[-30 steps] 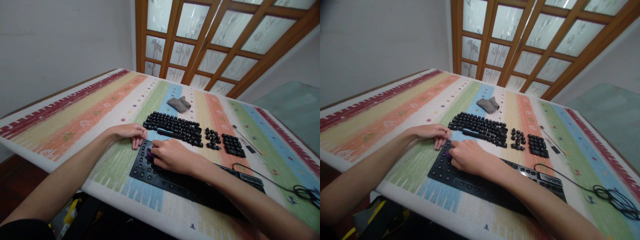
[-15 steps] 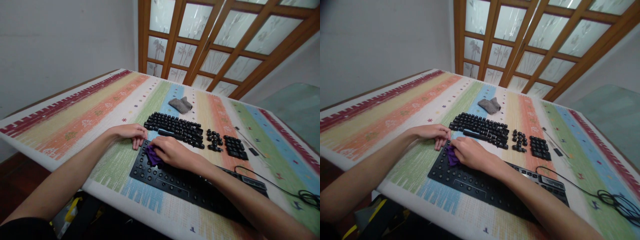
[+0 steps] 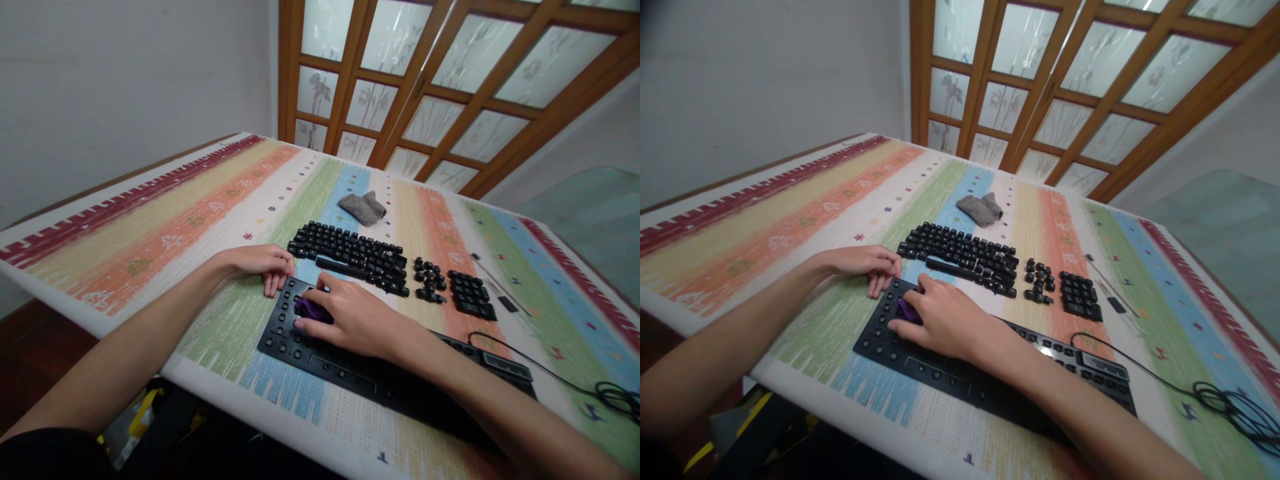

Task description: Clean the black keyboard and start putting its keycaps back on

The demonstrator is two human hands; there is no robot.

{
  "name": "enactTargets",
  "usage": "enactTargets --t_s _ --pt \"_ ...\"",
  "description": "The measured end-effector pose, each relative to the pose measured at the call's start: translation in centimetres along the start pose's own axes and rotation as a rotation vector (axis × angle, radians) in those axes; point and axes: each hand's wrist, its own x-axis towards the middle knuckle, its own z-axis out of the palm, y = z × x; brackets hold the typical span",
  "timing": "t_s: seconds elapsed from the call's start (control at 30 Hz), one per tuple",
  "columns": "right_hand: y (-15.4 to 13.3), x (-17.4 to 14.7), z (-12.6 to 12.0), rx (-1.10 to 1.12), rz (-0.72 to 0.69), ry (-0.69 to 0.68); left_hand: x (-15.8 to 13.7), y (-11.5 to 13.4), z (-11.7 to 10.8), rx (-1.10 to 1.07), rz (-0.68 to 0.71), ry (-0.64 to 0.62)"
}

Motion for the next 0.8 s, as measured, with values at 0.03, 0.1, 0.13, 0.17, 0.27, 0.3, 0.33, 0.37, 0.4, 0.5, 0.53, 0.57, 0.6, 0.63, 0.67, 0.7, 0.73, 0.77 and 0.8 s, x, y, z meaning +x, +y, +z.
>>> enactTargets --t_s 0.03,0.1,0.13,0.17,0.27,0.3,0.33,0.37,0.4,0.5,0.53,0.57,0.6,0.63,0.67,0.7,0.73,0.77,0.8 --pt "-0.1 -0.1 0.1 -0.002 0.003 -0.007 0.0 0.0 0.0 -0.001 0.0 0.002" --pt "0.1 -0.1 0.2 0.017 0.009 -0.005 0.0 0.1 0.0 -0.004 0.003 0.005" --pt "0.3 -0.1 0.2 0.049 0.006 0.009 0.0 0.1 0.1 -0.004 0.005 0.006" --pt "0.6 -0.1 0.1 0.095 0.003 0.031 0.0 0.1 0.1 -0.003 0.008 0.007" --pt "1.5 -0.1 -0.2 0.245 0.023 0.122 0.0 0.1 0.1 0.003 0.015 -0.001" --pt "1.7 0.0 -0.4 0.282 0.048 0.145 0.0 0.2 0.1 0.007 0.012 -0.002" --pt "2.0 0.0 -0.5 0.312 0.08 0.162 0.0 0.2 0.1 0.012 0.007 -0.002" --pt "2.3 0.1 -0.6 0.34 0.113 0.172 0.0 0.2 0.1 0.018 0.001 0.001" --pt "2.5 0.1 -0.7 0.367 0.134 0.18 0.0 0.2 0.1 0.026 -0.007 0.003" --pt "3.0 0.4 -0.8 0.439 0.132 0.201 0.0 0.2 0.1 0.043 -0.011 0.009" --pt "3.0 0.4 -0.8 0.459 0.122 0.207 0.0 0.2 0.1 0.046 -0.008 0.008" --pt "3.1 0.5 -0.7 0.476 0.115 0.213 0.0 0.3 0.2 0.048 -0.006 0.008" --pt "3.1 0.6 -0.7 0.492 0.115 0.22 -0.1 0.3 0.2 0.05 -0.004 0.008" --pt "3.1 0.6 -0.7 0.506 0.12 0.229 -0.1 0.5 0.2 0.055 -0.004 0.009" --pt "3.1 0.7 -0.6 0.52 0.128 0.24 -0.2 0.6 0.3 0.066 -0.003 0.018" --pt "3.1 0.7 -0.6 0.533 0.135 0.254 -0.3 0.8 0.4 0.087 0.001 0.039" --pt "3.1 0.7 -0.6 0.548 0.141 0.27 -0.4 0.9 0.4 0.117 0.012 0.075" --pt "3.1 0.8 -0.6 0.563 0.145 0.286 -0.5 1.1 0.5 0.155 0.03 0.12" --pt "3.2 0.8 -0.5 0.576 0.149 0.3 -0.6 1.3 0.6 0.195 0.057 0.166"
